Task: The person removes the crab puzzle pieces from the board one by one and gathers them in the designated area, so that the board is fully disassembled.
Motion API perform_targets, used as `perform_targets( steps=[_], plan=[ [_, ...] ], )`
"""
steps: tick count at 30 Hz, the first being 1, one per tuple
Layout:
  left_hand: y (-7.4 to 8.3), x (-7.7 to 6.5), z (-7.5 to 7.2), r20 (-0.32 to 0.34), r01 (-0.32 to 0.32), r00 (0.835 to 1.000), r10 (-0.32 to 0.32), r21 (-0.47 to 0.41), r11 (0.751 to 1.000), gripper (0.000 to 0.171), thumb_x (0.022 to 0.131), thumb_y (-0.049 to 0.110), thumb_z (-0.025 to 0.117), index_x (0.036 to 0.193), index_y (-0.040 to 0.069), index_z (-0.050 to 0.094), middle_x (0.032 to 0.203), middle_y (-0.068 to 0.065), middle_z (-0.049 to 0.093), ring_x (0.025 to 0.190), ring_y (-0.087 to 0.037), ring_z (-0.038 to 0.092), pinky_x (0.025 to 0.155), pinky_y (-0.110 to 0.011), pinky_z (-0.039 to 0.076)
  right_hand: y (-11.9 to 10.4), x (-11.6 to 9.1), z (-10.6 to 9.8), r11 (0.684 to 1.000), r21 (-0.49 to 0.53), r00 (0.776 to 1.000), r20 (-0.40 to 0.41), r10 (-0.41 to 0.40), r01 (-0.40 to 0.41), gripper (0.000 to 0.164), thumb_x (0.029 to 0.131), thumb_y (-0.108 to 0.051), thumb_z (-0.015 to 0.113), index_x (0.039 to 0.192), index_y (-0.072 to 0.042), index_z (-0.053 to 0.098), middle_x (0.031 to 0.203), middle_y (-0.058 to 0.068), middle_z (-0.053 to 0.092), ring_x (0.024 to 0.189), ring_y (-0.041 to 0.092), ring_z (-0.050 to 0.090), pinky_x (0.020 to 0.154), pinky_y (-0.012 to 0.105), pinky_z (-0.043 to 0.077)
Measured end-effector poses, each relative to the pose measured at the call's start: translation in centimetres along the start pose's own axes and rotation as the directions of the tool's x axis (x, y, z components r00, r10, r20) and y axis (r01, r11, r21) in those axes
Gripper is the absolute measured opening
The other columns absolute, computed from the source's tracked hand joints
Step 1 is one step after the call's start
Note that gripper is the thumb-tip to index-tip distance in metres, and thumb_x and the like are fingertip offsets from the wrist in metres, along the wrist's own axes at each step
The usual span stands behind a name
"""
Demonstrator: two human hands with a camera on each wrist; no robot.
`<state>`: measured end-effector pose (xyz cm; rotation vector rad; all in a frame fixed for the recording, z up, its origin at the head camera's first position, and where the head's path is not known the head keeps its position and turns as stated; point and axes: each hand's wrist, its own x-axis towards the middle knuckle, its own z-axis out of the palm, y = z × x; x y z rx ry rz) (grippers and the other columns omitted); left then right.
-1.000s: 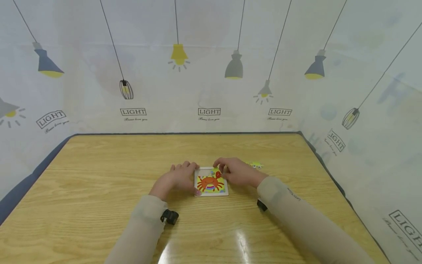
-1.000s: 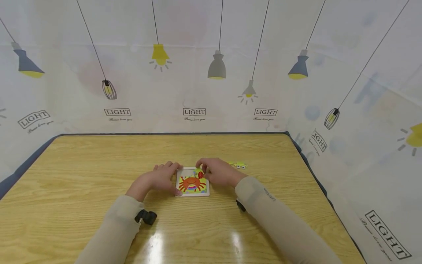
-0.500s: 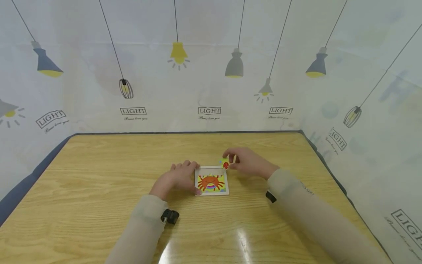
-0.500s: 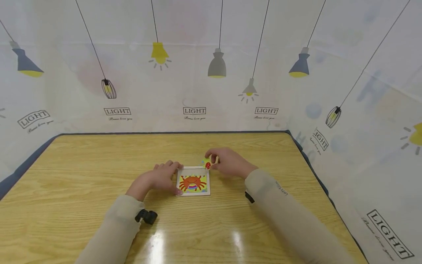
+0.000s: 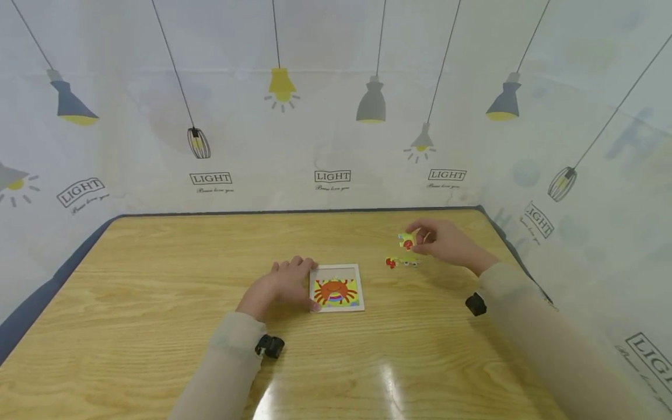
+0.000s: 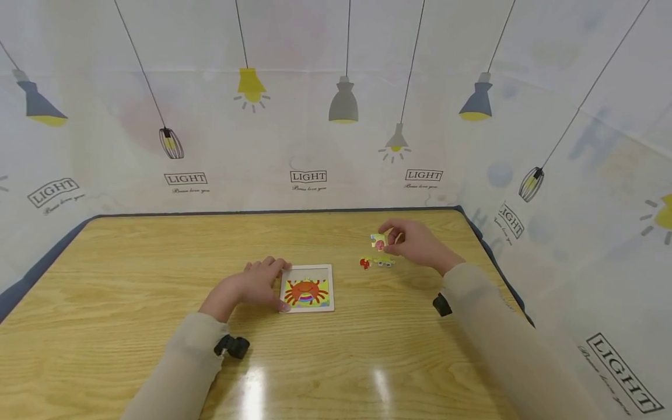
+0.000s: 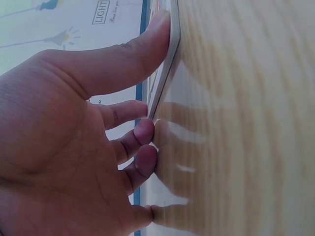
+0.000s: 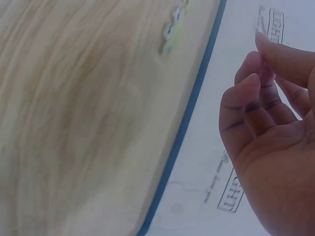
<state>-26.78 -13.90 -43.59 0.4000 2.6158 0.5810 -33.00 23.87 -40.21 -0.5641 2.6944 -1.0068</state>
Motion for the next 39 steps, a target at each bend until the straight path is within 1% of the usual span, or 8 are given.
perform_targets(
  steps=[4, 9, 13, 18, 22, 28, 31, 39],
  plan=[
    [-0.1, -0.3, 0.0, -0.018, -0.022, 1.0, 0.022, 0.0, 1.0, 0.091, 0.085, 0.039, 0.09, 0.157, 0.011, 0.043, 0.163, -0.02, 0.041, 0.154, -0.046, 0.035, 0.133, -0.069, 0.009, 1.8, -0.7, -0.8, 0.996, 0.075, 0.999, 0.002, 0.042, -0.042, 0.041, 0.099, -0.013, 0.075, 0.138, -0.008, 0.063, 0.105, 0.013, 0.065, 0.085, 0.027, 0.064, 0.064, 0.033, 0.055],
    [-0.5, -0.1, 0.3, -0.035, -0.036, 0.999, 0.037, 0.011, 0.999, 0.092, 0.083, 0.042, 0.09, 0.157, 0.013, 0.043, 0.163, -0.019, 0.042, 0.153, -0.046, 0.037, 0.133, -0.068, 0.011, 4.4, -1.4, -1.2, 0.983, 0.165, 0.997, 0.006, 0.075, -0.075, 0.045, 0.1, -0.012, 0.074, 0.141, -0.004, 0.059, 0.108, 0.017, 0.065, 0.084, 0.023, 0.064, 0.067, 0.035, 0.056],
    [-0.2, -0.1, 0.4, -0.029, -0.038, 0.999, 0.039, 0.016, 0.999, 0.09, 0.084, 0.039, 0.09, 0.157, 0.011, 0.044, 0.163, -0.019, 0.042, 0.154, -0.046, 0.037, 0.133, -0.068, 0.011, 6.9, -2.0, -1.0, 0.983, 0.152, 0.994, -0.015, 0.106, -0.102, 0.045, 0.098, -0.01, 0.075, 0.14, -0.002, 0.061, 0.11, 0.017, 0.066, 0.089, 0.019, 0.063, 0.07, 0.031, 0.056],
    [0.4, -0.6, 0.1, -0.022, -0.021, 1.0, 0.022, 0.019, 1.0, 0.09, 0.087, 0.038, 0.088, 0.159, 0.011, 0.042, 0.167, -0.019, 0.04, 0.157, -0.046, 0.033, 0.135, -0.065, 0.01, 9.2, -2.5, -0.5, 0.977, 0.153, 0.989, 0.026, 0.146, -0.148, 0.047, 0.096, -0.014, 0.078, 0.138, -0.001, 0.063, 0.115, 0.014, 0.067, 0.1, 0.016, 0.061, 0.08, 0.021, 0.055],
    [0.4, -0.6, 0.0, -0.019, -0.011, 1.0, 0.012, 0.027, 1.0, 0.09, 0.088, 0.037, 0.087, 0.16, 0.011, 0.041, 0.167, -0.019, 0.038, 0.158, -0.045, 0.032, 0.135, -0.065, 0.009, 9.2, -2.5, -0.7, 0.968, 0.2, 0.987, 0.077, 0.14, -0.153, 0.048, 0.095, -0.013, 0.079, 0.139, -0.001, 0.064, 0.114, 0.012, 0.064, 0.102, 0.018, 0.057, 0.082, 0.021, 0.054],
    [0.1, -0.6, 0.0, -0.017, -0.014, 1.0, 0.014, 0.008, 1.0, 0.09, 0.088, 0.038, 0.088, 0.16, 0.011, 0.041, 0.168, -0.019, 0.037, 0.159, -0.045, 0.031, 0.134, -0.066, 0.008, 8.4, -2.4, -0.8, 0.948, 0.262, 0.979, 0.14, 0.145, -0.178, 0.048, 0.094, -0.006, 0.078, 0.139, 0.003, 0.062, 0.105, 0.009, 0.058, 0.097, 0.017, 0.053, 0.079, 0.024, 0.053],
    [0.0, -0.6, 0.1, -0.023, -0.015, 1.0, 0.015, 0.004, 1.0, 0.09, 0.087, 0.039, 0.088, 0.16, 0.012, 0.041, 0.168, -0.018, 0.038, 0.159, -0.045, 0.031, 0.135, -0.065, 0.009, 8.2, -2.3, -0.8, 0.943, 0.274, 0.977, 0.148, 0.152, -0.189, 0.048, 0.094, -0.003, 0.076, 0.139, 0.005, 0.061, 0.102, 0.007, 0.055, 0.095, 0.017, 0.051, 0.078, 0.026, 0.052],
    [-0.1, -0.3, 0.1, -0.025, -0.018, 1.0, 0.018, 0.008, 1.0, 0.091, 0.087, 0.039, 0.088, 0.16, 0.013, 0.041, 0.167, -0.018, 0.039, 0.158, -0.044, 0.032, 0.135, -0.065, 0.009, 8.0, -2.3, -0.8, 0.948, 0.247, 0.975, 0.147, 0.168, -0.2, 0.049, 0.093, -0.004, 0.077, 0.139, 0.003, 0.063, 0.102, 0.008, 0.056, 0.095, 0.019, 0.051, 0.078, 0.026, 0.049]
  ],
)
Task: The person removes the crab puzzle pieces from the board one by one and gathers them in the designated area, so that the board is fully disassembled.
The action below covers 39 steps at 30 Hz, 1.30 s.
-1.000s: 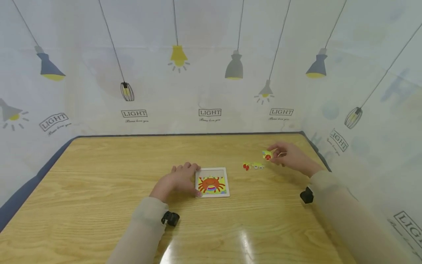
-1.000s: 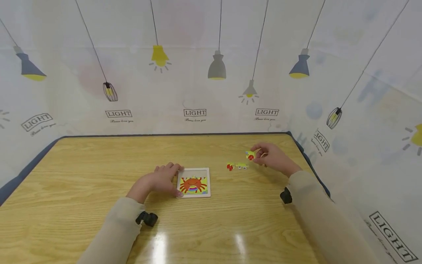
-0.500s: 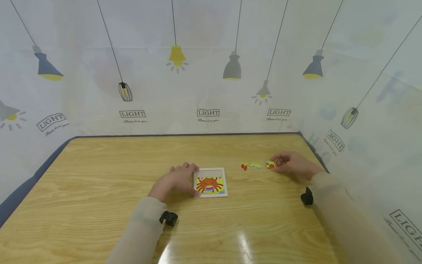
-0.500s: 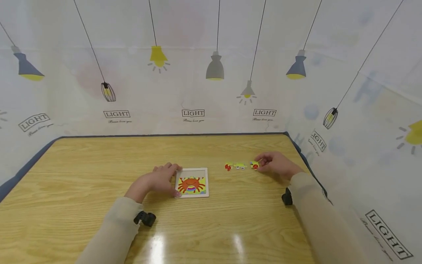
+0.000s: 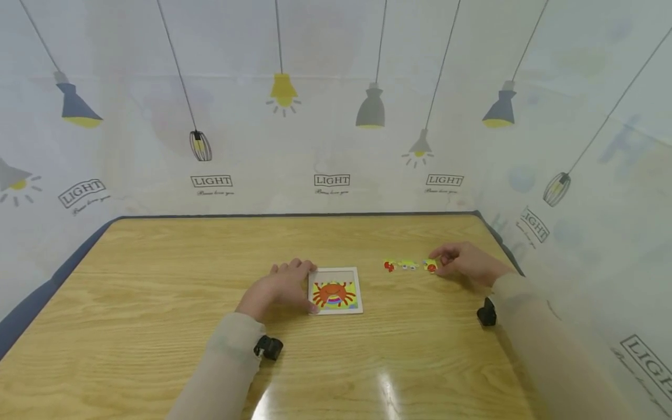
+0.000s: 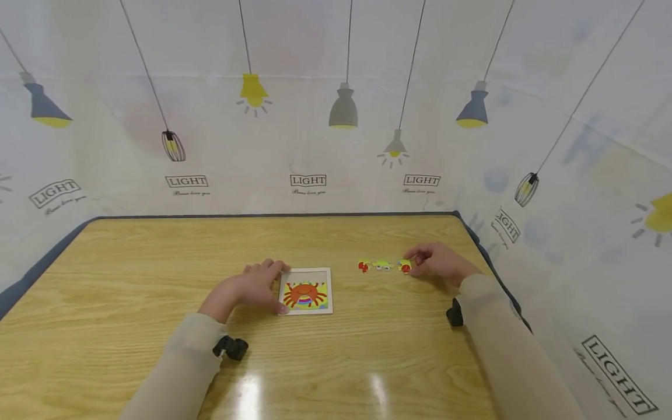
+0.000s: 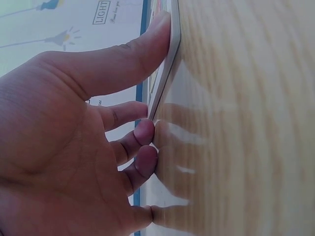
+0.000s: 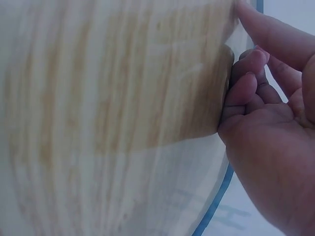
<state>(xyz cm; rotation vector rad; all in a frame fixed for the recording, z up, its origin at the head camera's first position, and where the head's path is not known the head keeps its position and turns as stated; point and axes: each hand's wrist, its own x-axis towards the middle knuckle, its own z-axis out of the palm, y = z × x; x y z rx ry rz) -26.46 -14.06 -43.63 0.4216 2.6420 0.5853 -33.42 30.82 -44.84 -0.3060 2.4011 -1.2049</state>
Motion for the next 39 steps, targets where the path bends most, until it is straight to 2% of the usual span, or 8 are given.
perform_targets(
  steps=[17, 31, 35, 39],
  plan=[
    [0.0, -0.2, -0.1, -0.009, 0.008, 1.0, -0.008, -0.01, 1.0, 0.091, 0.086, 0.039, 0.089, 0.159, 0.013, 0.042, 0.167, -0.018, 0.039, 0.158, -0.045, 0.032, 0.135, -0.063, 0.01, -0.3, 0.4, 0.0, 1.0, 0.019, 1.0, 0.016, -0.003, 0.002, 0.048, 0.095, -0.001, 0.074, 0.14, 0.007, 0.06, 0.102, 0.006, 0.055, 0.092, 0.017, 0.05, 0.076, 0.027, 0.049],
    [0.4, -0.4, -0.2, -0.006, 0.005, 1.0, -0.005, -0.013, 1.0, 0.089, 0.086, 0.038, 0.089, 0.158, 0.012, 0.043, 0.165, -0.019, 0.041, 0.157, -0.045, 0.034, 0.134, -0.066, 0.01, 0.2, 0.7, 0.2, 1.0, 0.007, 0.999, -0.033, 0.017, -0.017, 0.05, 0.091, 0.0, 0.077, 0.137, 0.009, 0.061, 0.1, 0.005, 0.056, 0.093, 0.018, 0.051, 0.076, 0.024, 0.049],
    [0.3, -0.4, -0.2, -0.01, 0.004, 1.0, -0.004, -0.006, 1.0, 0.09, 0.086, 0.038, 0.089, 0.158, 0.012, 0.043, 0.166, -0.019, 0.04, 0.157, -0.046, 0.033, 0.134, -0.065, 0.01, 0.7, 1.0, -0.2, 1.0, 0.021, 1.0, -0.003, 0.01, -0.01, 0.054, 0.093, -0.003, 0.077, 0.141, 0.009, 0.058, 0.102, 0.006, 0.058, 0.092, 0.016, 0.052, 0.077, 0.025, 0.05],
    [0.1, -0.3, -0.1, -0.009, 0.005, 1.0, -0.005, -0.013, 1.0, 0.09, 0.086, 0.039, 0.089, 0.159, 0.011, 0.043, 0.165, -0.019, 0.041, 0.157, -0.045, 0.034, 0.135, -0.065, 0.01, -0.1, 0.7, -1.6, 0.999, -0.008, 0.996, 0.079, 0.046, -0.046, 0.063, 0.095, -0.011, 0.077, 0.151, 0.003, 0.051, 0.121, 0.013, 0.063, 0.103, 0.016, 0.06, 0.087, 0.028, 0.055]
  ],
)
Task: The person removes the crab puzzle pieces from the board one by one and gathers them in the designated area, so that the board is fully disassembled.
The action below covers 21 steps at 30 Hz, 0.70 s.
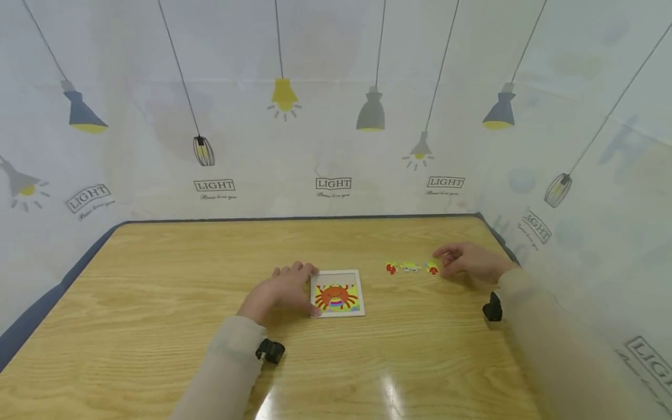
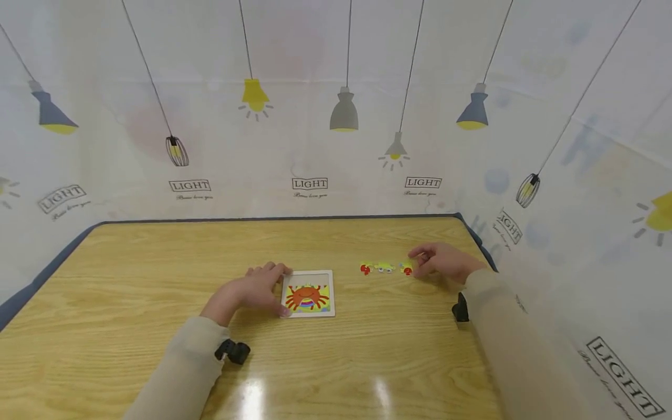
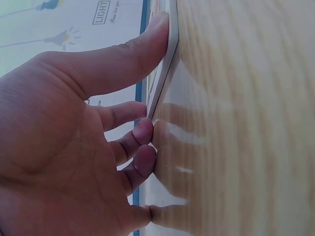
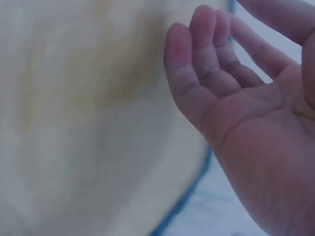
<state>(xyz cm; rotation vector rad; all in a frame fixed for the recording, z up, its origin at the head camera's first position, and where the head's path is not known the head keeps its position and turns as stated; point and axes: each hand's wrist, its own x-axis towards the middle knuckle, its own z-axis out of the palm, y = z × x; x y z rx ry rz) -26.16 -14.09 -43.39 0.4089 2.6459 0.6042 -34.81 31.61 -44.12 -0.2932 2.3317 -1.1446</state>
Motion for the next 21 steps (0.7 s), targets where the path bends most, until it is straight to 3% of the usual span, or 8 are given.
perform_targets(
  steps=[4, 7, 9, 13, 17, 21],
  plan=[
    [0.0, 0.1, 0.1, 0.002, 0.005, 1.0, -0.005, -0.012, 1.0, 0.09, 0.085, 0.037, 0.09, 0.158, 0.012, 0.044, 0.164, -0.018, 0.042, 0.157, -0.044, 0.034, 0.134, -0.065, 0.009, -3.5, -0.5, -1.0, 1.0, 0.001, 0.998, 0.059, 0.018, -0.018, 0.068, 0.1, -0.018, 0.071, 0.159, -0.002, 0.042, 0.14, 0.025, 0.058, 0.122, 0.03, 0.065, 0.105, 0.044, 0.059],
    [0.0, 0.2, 0.1, 0.0, 0.004, 1.0, -0.004, -0.014, 1.0, 0.09, 0.085, 0.037, 0.09, 0.158, 0.013, 0.044, 0.166, -0.016, 0.042, 0.158, -0.044, 0.031, 0.135, -0.065, 0.007, -6.8, 0.0, 0.1, 0.999, -0.023, 0.997, 0.076, -0.023, 0.025, 0.066, 0.102, -0.025, 0.07, 0.159, -0.005, 0.042, 0.148, 0.026, 0.055, 0.129, 0.037, 0.064, 0.111, 0.052, 0.056],
    [0.0, 0.2, 0.2, -0.004, 0.003, 1.0, -0.003, -0.015, 1.0, 0.089, 0.085, 0.037, 0.09, 0.159, 0.014, 0.044, 0.167, -0.015, 0.041, 0.159, -0.044, 0.03, 0.135, -0.064, 0.007, -8.9, 0.6, 1.6, 0.997, -0.062, 0.996, 0.08, -0.04, 0.045, 0.063, 0.102, -0.029, 0.07, 0.157, -0.009, 0.045, 0.147, 0.024, 0.058, 0.126, 0.039, 0.064, 0.11, 0.052, 0.056],
    [-0.1, 0.2, 0.2, -0.008, 0.0, 1.0, 0.0, -0.007, 1.0, 0.09, 0.085, 0.037, 0.09, 0.159, 0.014, 0.044, 0.167, -0.015, 0.04, 0.159, -0.044, 0.032, 0.135, -0.063, 0.008, -12.2, 1.9, 5.8, 0.992, -0.096, 0.995, 0.075, -0.073, 0.08, 0.057, 0.103, -0.028, 0.071, 0.153, -0.008, 0.051, 0.129, 0.022, 0.068, 0.101, 0.035, 0.068, 0.096, 0.053, 0.059],
    [-0.1, 0.3, 0.2, -0.003, -0.011, 1.0, 0.011, 0.002, 1.0, 0.09, 0.085, 0.038, 0.089, 0.158, 0.014, 0.044, 0.166, -0.015, 0.042, 0.157, -0.044, 0.034, 0.135, -0.065, 0.009, -14.5, 2.9, 10.3, 0.991, -0.091, 0.993, 0.073, -0.092, 0.098, 0.048, 0.103, -0.024, 0.071, 0.146, -0.007, 0.058, 0.106, 0.021, 0.072, 0.081, 0.028, 0.066, 0.081, 0.049, 0.06],
    [-0.3, 0.6, 0.2, 0.001, -0.008, 1.0, 0.008, 0.011, 1.0, 0.09, 0.084, 0.04, 0.09, 0.157, 0.014, 0.044, 0.163, -0.016, 0.044, 0.154, -0.044, 0.037, 0.133, -0.067, 0.012, -16.4, 3.5, 14.3, 0.988, -0.097, 0.99, 0.089, -0.11, 0.119, 0.041, 0.103, -0.022, 0.071, 0.139, -0.005, 0.063, 0.098, 0.019, 0.074, 0.073, 0.02, 0.066, 0.075, 0.041, 0.062]
  ],
)
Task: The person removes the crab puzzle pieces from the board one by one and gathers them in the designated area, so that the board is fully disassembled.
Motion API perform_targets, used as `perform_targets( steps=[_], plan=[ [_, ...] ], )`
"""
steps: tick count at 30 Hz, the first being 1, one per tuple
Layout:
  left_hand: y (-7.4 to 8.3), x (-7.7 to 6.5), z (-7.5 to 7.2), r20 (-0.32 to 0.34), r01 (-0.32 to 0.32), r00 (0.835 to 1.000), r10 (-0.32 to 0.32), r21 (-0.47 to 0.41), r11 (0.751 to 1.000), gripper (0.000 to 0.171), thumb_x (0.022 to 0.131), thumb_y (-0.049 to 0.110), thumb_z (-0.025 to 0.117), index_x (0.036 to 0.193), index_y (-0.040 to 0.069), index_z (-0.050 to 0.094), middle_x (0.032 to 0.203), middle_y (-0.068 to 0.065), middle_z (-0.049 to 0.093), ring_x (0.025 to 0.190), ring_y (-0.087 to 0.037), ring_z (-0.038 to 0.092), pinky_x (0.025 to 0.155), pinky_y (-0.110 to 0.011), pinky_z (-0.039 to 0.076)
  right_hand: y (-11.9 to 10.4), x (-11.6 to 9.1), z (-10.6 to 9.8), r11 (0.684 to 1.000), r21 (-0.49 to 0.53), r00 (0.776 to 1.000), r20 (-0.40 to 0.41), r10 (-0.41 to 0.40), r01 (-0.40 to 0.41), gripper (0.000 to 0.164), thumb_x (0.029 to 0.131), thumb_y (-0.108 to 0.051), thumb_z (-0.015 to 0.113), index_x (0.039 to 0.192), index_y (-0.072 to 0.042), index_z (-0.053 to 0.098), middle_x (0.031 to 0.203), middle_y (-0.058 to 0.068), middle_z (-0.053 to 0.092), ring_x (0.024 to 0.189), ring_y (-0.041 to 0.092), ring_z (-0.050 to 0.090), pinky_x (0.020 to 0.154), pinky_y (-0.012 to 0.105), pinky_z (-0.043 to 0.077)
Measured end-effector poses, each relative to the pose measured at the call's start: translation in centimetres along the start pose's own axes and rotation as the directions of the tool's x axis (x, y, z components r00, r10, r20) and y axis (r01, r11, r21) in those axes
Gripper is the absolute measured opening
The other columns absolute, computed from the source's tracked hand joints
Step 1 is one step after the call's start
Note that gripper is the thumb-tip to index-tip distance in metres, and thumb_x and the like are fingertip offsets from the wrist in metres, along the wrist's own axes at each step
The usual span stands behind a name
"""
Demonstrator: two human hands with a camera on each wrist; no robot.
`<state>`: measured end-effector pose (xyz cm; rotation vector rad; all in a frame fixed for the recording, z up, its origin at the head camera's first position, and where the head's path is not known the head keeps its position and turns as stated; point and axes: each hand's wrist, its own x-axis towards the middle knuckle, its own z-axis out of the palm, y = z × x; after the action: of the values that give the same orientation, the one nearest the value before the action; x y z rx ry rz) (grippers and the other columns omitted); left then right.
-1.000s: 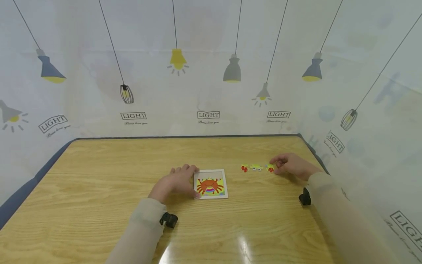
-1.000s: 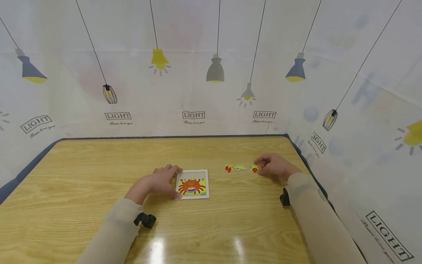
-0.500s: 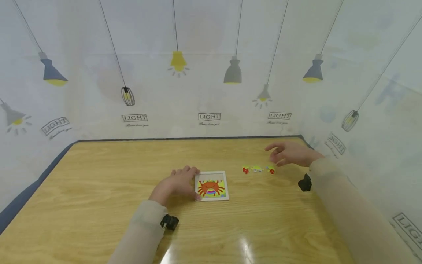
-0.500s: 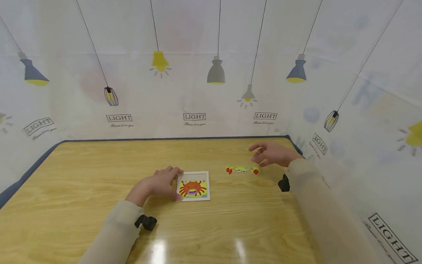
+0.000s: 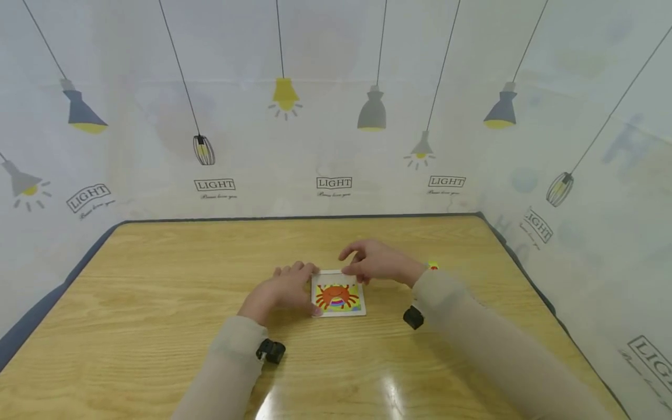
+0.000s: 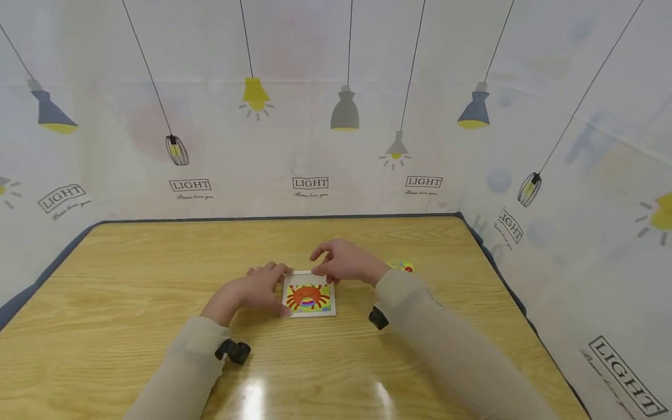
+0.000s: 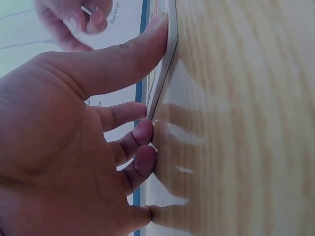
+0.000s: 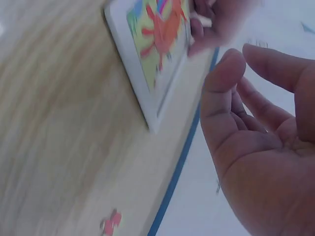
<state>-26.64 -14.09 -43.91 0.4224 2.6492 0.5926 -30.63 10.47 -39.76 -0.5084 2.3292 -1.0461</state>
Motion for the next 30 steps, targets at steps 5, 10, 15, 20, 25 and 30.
perform_targets(
  steps=[5, 10, 15, 20, 25, 30],
  plan=[
    [-0.1, 0.0, -0.2, 0.005, -0.004, 1.0, 0.004, -0.007, 1.0, 0.091, 0.084, 0.041, 0.09, 0.157, 0.014, 0.045, 0.162, -0.016, 0.045, 0.153, -0.044, 0.038, 0.132, -0.069, 0.012, -1.2, 1.2, 2.9, 0.999, -0.044, 1.0, -0.005, -0.021, 0.021, 0.032, 0.103, -0.018, 0.07, 0.131, -0.005, 0.067, 0.092, 0.012, 0.077, 0.068, 0.015, 0.065, 0.068, 0.031, 0.06],
    [0.0, -0.2, -0.2, 0.013, -0.01, 1.0, 0.01, -0.009, 1.0, 0.089, 0.086, 0.04, 0.089, 0.158, 0.012, 0.044, 0.161, -0.018, 0.045, 0.153, -0.045, 0.037, 0.132, -0.069, 0.012, 0.0, 1.9, 4.2, 0.997, -0.07, 0.999, 0.03, 0.016, -0.014, 0.023, 0.102, -0.017, 0.071, 0.124, -0.008, 0.07, 0.083, 0.004, 0.074, 0.069, 0.013, 0.065, 0.066, 0.026, 0.057],
    [0.1, -0.3, -0.4, 0.006, -0.002, 1.0, 0.002, 0.006, 1.0, 0.088, 0.087, 0.038, 0.088, 0.158, 0.012, 0.043, 0.162, -0.017, 0.044, 0.154, -0.045, 0.036, 0.133, -0.069, 0.012, 0.6, 2.0, 4.2, 0.999, 0.007, 0.998, 0.051, 0.048, -0.048, 0.021, 0.101, -0.015, 0.072, 0.121, -0.011, 0.07, 0.091, 0.005, 0.073, 0.075, 0.014, 0.066, 0.07, 0.026, 0.058],
    [0.0, -0.3, -0.5, 0.002, 0.011, 1.0, -0.011, 0.005, 1.0, 0.089, 0.086, 0.04, 0.088, 0.159, 0.013, 0.044, 0.162, -0.017, 0.044, 0.153, -0.044, 0.038, 0.133, -0.068, 0.012, 0.4, 2.2, 4.1, 0.999, 0.025, 0.996, 0.086, 0.039, -0.041, 0.018, 0.101, -0.013, 0.072, 0.118, -0.01, 0.07, 0.09, 0.005, 0.073, 0.075, 0.014, 0.066, 0.071, 0.026, 0.059],
    [-0.1, -0.5, -0.6, 0.009, -0.007, 1.0, 0.007, -0.003, 1.0, 0.09, 0.085, 0.04, 0.089, 0.158, 0.012, 0.044, 0.161, -0.019, 0.044, 0.152, -0.046, 0.038, 0.132, -0.071, 0.012, 0.0, 2.3, 4.3, 0.999, -0.021, 0.994, 0.097, 0.046, -0.044, 0.014, 0.1, -0.013, 0.072, 0.114, -0.01, 0.069, 0.078, 0.002, 0.068, 0.067, 0.013, 0.062, 0.065, 0.024, 0.054],
    [0.0, -0.7, -0.6, 0.022, -0.033, 0.999, 0.033, -0.02, 0.999, 0.09, 0.085, 0.039, 0.089, 0.158, 0.011, 0.044, 0.161, -0.02, 0.044, 0.154, -0.049, 0.035, 0.13, -0.073, 0.011, -0.5, 2.0, 4.7, 0.993, -0.11, 0.996, 0.065, 0.059, -0.052, 0.018, 0.097, -0.016, 0.077, 0.112, -0.012, 0.068, 0.073, 0.001, 0.062, 0.064, 0.013, 0.057, 0.061, 0.025, 0.047]
  ],
)
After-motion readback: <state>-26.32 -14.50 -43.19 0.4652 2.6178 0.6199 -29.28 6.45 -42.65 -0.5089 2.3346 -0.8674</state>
